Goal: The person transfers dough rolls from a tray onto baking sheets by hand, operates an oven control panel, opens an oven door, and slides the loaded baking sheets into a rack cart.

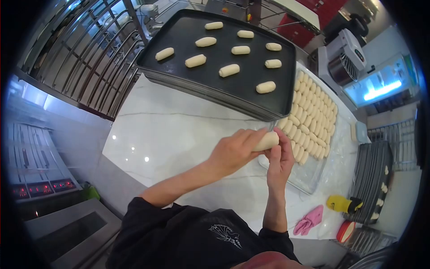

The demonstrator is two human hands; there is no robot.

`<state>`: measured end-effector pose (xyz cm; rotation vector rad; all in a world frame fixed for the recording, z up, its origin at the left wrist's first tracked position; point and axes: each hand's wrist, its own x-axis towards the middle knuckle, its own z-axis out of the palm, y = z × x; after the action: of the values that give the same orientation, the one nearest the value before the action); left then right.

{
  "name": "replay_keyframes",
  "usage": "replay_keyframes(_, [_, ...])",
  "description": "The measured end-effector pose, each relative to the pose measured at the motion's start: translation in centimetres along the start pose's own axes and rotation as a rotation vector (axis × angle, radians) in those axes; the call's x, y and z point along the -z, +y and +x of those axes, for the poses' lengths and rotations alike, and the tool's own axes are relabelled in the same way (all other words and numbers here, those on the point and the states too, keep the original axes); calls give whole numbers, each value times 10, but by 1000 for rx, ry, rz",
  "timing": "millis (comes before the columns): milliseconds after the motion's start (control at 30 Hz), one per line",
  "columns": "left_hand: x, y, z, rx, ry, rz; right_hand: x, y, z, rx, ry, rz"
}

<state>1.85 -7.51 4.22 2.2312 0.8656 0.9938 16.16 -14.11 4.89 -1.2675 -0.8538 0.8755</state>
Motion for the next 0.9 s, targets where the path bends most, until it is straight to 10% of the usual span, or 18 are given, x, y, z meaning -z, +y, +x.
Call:
replay_keyframes(167, [67,-103,60,51,100,82,46,30,40,373,135,-725])
replay_keyframes(367, [173,-295,176,283,70,244,263,135,51,100,573,-1543])
replay_keyframes(900, [187,-384,200,441,-46,463,329,170,64,-602,407,-749])
